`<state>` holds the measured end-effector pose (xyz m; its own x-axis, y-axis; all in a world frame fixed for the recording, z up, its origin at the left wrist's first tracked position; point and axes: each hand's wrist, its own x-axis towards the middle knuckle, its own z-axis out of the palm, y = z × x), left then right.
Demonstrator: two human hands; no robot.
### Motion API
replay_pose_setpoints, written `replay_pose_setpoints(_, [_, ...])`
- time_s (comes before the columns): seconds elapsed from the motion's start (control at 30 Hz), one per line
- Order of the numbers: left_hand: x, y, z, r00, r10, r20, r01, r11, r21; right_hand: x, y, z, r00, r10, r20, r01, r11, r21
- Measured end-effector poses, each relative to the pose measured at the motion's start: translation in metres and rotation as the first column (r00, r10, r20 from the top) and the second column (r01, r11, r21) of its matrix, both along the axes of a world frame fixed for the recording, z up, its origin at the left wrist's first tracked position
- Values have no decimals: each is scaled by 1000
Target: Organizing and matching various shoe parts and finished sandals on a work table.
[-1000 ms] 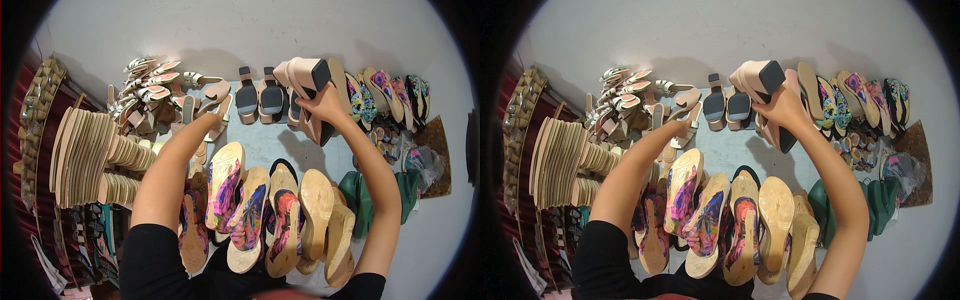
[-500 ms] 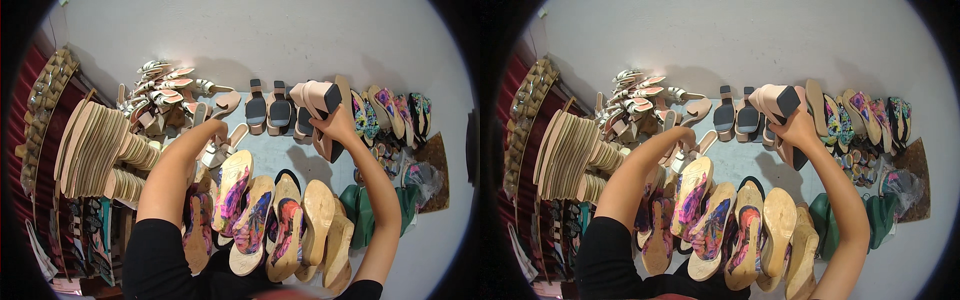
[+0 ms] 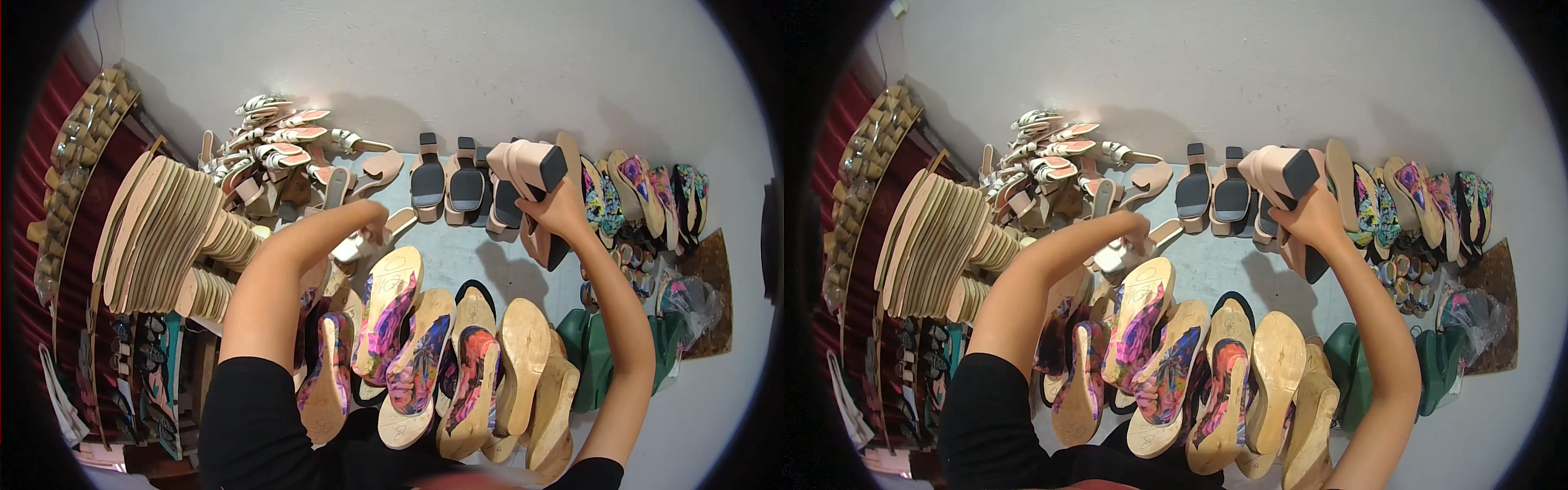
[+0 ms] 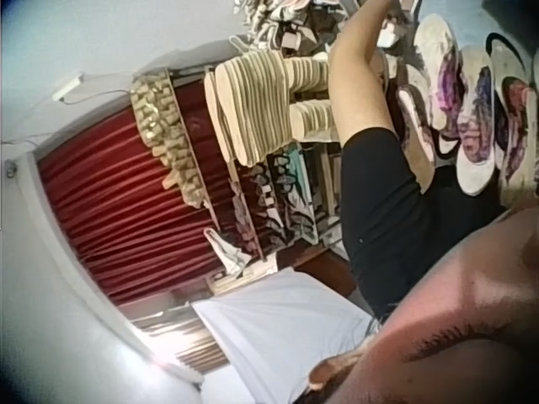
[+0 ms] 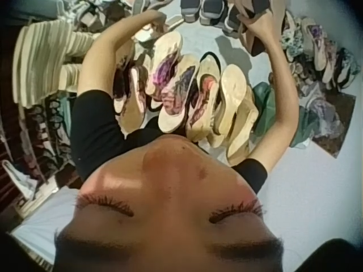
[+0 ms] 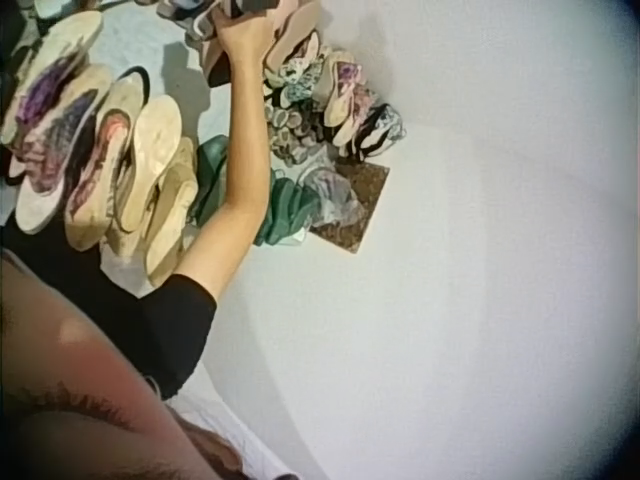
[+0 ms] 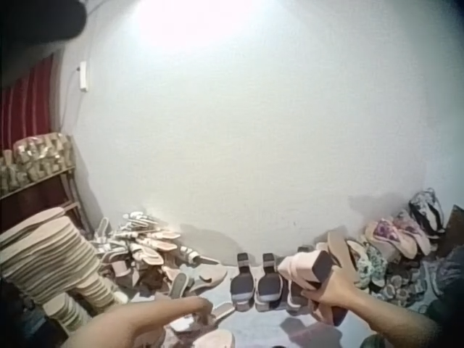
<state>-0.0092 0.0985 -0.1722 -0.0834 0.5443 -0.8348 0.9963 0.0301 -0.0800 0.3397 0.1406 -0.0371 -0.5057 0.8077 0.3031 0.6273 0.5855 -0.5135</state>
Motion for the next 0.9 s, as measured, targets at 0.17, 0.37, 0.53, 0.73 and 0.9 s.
replay_pose_setpoints(0.17, [-21,-4,71,919,-264,-292,368,838,402,-7,8,-6,997,22,-69,-17,998,62])
replay_pose_setpoints(0.37, [-73,-11,100,884,-244,-399,432,754,495,-14,16,-3,999,37,-36,-36,998,54])
replay_pose_setpoints(0.53, [-93,-13,79,856,189,-482,116,838,533,-22,10,7,999,30,12,-30,1000,5])
replay_pose_setpoints(0.73, [-96,-26,71,866,222,-448,46,857,514,-25,-4,16,996,72,42,-75,995,65])
replay_pose_setpoints(0.9, [-83,-39,70,818,393,-420,-183,870,459,-21,-10,19,993,120,-12,-118,990,81])
